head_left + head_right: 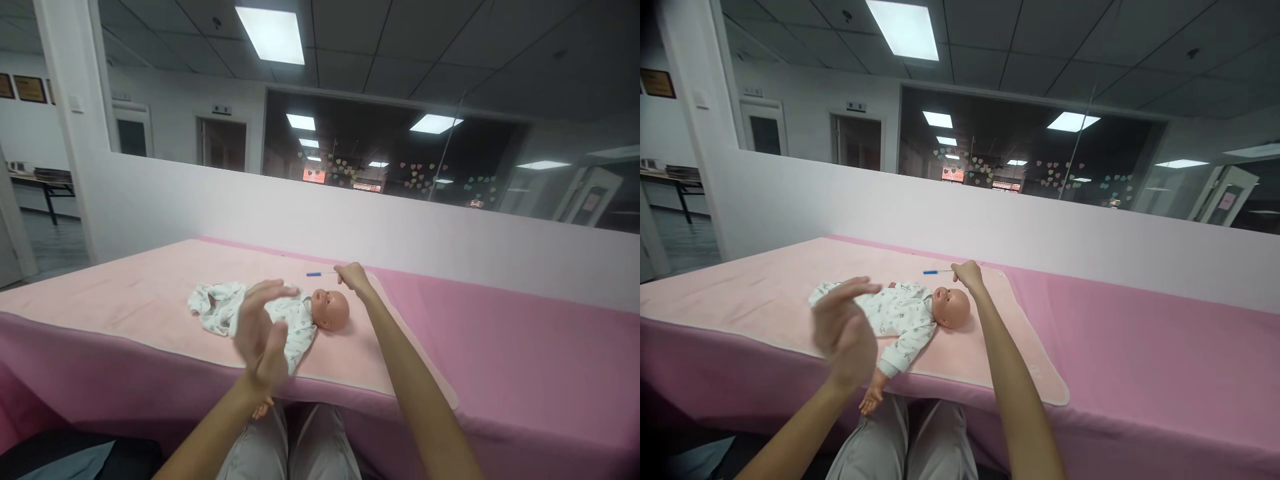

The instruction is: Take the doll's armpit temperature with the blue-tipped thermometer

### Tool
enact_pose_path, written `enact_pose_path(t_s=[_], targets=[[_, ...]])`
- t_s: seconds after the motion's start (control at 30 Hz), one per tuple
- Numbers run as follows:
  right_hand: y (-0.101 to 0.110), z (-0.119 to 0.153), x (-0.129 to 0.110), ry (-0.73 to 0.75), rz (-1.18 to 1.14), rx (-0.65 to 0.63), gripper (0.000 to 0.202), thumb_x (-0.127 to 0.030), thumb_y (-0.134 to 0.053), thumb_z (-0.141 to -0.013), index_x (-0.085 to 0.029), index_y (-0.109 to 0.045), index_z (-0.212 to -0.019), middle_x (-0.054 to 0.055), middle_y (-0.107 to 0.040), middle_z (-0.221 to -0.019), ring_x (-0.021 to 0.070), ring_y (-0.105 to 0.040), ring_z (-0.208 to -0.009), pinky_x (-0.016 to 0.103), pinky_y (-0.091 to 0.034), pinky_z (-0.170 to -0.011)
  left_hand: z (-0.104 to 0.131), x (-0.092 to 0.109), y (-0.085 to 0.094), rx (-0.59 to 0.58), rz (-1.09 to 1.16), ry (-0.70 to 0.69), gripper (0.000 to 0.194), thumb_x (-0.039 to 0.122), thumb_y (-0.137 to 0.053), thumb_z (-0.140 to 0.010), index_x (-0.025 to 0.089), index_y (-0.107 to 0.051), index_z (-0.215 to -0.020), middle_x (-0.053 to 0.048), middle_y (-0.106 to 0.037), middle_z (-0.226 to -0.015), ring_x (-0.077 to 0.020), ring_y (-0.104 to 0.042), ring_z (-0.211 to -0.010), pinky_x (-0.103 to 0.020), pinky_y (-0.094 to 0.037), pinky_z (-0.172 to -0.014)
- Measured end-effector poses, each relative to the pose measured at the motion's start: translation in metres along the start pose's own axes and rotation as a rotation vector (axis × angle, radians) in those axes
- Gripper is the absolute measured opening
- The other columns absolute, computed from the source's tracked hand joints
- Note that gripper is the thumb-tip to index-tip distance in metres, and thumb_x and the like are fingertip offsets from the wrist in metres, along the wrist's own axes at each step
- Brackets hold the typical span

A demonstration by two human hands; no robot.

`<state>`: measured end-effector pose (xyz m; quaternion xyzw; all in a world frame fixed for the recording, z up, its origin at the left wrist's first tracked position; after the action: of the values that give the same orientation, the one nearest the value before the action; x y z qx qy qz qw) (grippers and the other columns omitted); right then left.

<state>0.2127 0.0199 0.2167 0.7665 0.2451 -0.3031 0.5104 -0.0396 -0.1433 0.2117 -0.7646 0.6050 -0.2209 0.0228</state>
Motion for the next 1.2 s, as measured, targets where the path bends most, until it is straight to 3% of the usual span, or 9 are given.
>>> enact_pose_path(t_s=[0.03, 0.1, 0.2, 0.23, 0.33, 0.53, 0.73, 1.07, 1.2], targets=[[-0.001, -0.002, 0.000, -0.007, 0.009, -0.006, 0.030, -0.027, -0.049, -0.068, -0.016, -0.052, -0.040, -0.006, -0.029, -0.029, 0.0061, -0.029, -0.033, 0.021, -0.027, -0.042, -0.002, -0.018, -0.007, -0.006, -0.041, -0.006, 0.018, 0.029, -0.044, -0.086, 0.022, -0.054, -0.099, -0.004, -0.062, -0.094, -0.0216, -0.055, -0.098, -0.041, -0.043, -0.088], [-0.001, -0.004, 0.001, -0.015, 0.024, -0.013, 0.031, -0.027, -0.047, -0.070, -0.015, -0.054, -0.042, -0.006, -0.029, -0.029, 0.0062, -0.028, -0.033, 0.021, -0.027, -0.042, 0.005, -0.068, -0.032, -0.159, -0.231, 0.033, 0.019, 0.026, -0.040, -0.086, 0.020, -0.056, -0.094, -0.005, -0.064, -0.092, -0.0215, -0.056, -0.097, -0.039, -0.042, -0.087], [-0.001, -0.008, 0.000, -0.020, 0.056, -0.027, 0.029, -0.027, -0.048, -0.069, -0.015, -0.054, -0.043, -0.006, -0.030, -0.030, 0.0063, -0.030, -0.034, 0.021, -0.026, -0.041, 0.047, -0.149, -0.069, -0.555, -0.532, 0.080, 0.022, 0.023, -0.039, -0.085, 0.020, -0.059, -0.095, -0.006, -0.066, -0.095, -0.0220, -0.056, -0.096, -0.039, -0.039, -0.089], [0.000, -0.009, 0.000, -0.023, 0.072, -0.029, 0.028, -0.026, -0.050, -0.068, -0.015, -0.054, -0.042, -0.006, -0.031, -0.030, 0.0063, -0.031, -0.034, 0.021, -0.026, -0.041, 0.065, -0.169, -0.073, -0.647, -0.607, 0.074, 0.024, 0.023, -0.038, -0.085, 0.021, -0.059, -0.097, -0.006, -0.066, -0.097, -0.0219, -0.056, -0.096, -0.039, -0.039, -0.089], [0.005, -0.015, -0.001, -0.040, 0.123, -0.025, 0.026, -0.023, -0.052, -0.066, -0.015, -0.053, -0.041, -0.004, -0.035, -0.031, 0.0066, -0.032, -0.035, 0.022, -0.026, -0.042, 0.099, -0.199, -0.067, -0.691, -0.646, 0.068, 0.025, 0.024, -0.042, -0.083, 0.020, -0.060, -0.100, -0.008, -0.066, -0.101, -0.0237, -0.056, -0.098, -0.041, -0.036, -0.091], [0.012, -0.025, 0.001, -0.069, 0.184, -0.020, 0.026, -0.022, -0.051, -0.067, -0.015, -0.051, -0.042, -0.002, -0.038, -0.033, 0.0077, -0.035, -0.037, 0.022, -0.027, -0.043, 0.112, -0.209, -0.061, -0.703, -0.691, 0.030, 0.029, 0.024, -0.040, -0.085, 0.022, -0.058, -0.107, -0.007, -0.064, -0.109, -0.0238, -0.055, -0.101, -0.042, -0.034, -0.094], [0.000, -0.024, 0.006, -0.069, 0.199, -0.036, 0.024, -0.020, -0.053, -0.065, -0.016, -0.049, -0.041, -0.002, -0.038, -0.033, 0.0074, -0.035, -0.036, 0.022, -0.027, -0.042, 0.113, -0.212, -0.062, -0.698, -0.687, 0.020, 0.029, 0.025, -0.039, -0.085, 0.022, -0.058, -0.108, -0.006, -0.064, -0.109, -0.0241, -0.055, -0.100, -0.043, -0.033, -0.095], [-0.008, -0.019, -0.016, 0.061, 0.190, 0.053, 0.027, -0.024, -0.049, -0.069, -0.017, -0.048, -0.043, -0.003, -0.038, -0.035, 0.0071, -0.032, -0.036, 0.021, -0.026, -0.041, 0.112, -0.212, -0.062, -0.694, -0.689, 0.021, 0.029, 0.026, -0.039, -0.086, 0.022, -0.058, -0.108, -0.006, -0.064, -0.109, -0.0238, -0.055, -0.101, -0.042, -0.034, -0.094], [-0.009, 0.004, -0.016, 0.153, 0.226, 0.132, 0.036, -0.030, -0.045, -0.075, -0.017, -0.047, -0.041, -0.004, -0.037, -0.036, 0.0076, -0.035, -0.038, 0.022, -0.025, -0.043, 0.112, -0.210, -0.061, -0.681, -0.683, -0.008, 0.029, 0.025, -0.040, -0.086, 0.021, -0.058, -0.108, -0.006, -0.065, -0.108, -0.0228, -0.056, -0.100, -0.042, -0.035, -0.094]])
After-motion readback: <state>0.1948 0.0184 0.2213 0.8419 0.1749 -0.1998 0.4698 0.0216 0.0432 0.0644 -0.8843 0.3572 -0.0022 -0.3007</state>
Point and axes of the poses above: each hand's wrist, its own z-axis away from the middle knuckle, its own y-axis out of the back of the hand, x = y × z, the point moved 9 cm from there along -z, towards the middle knuckle
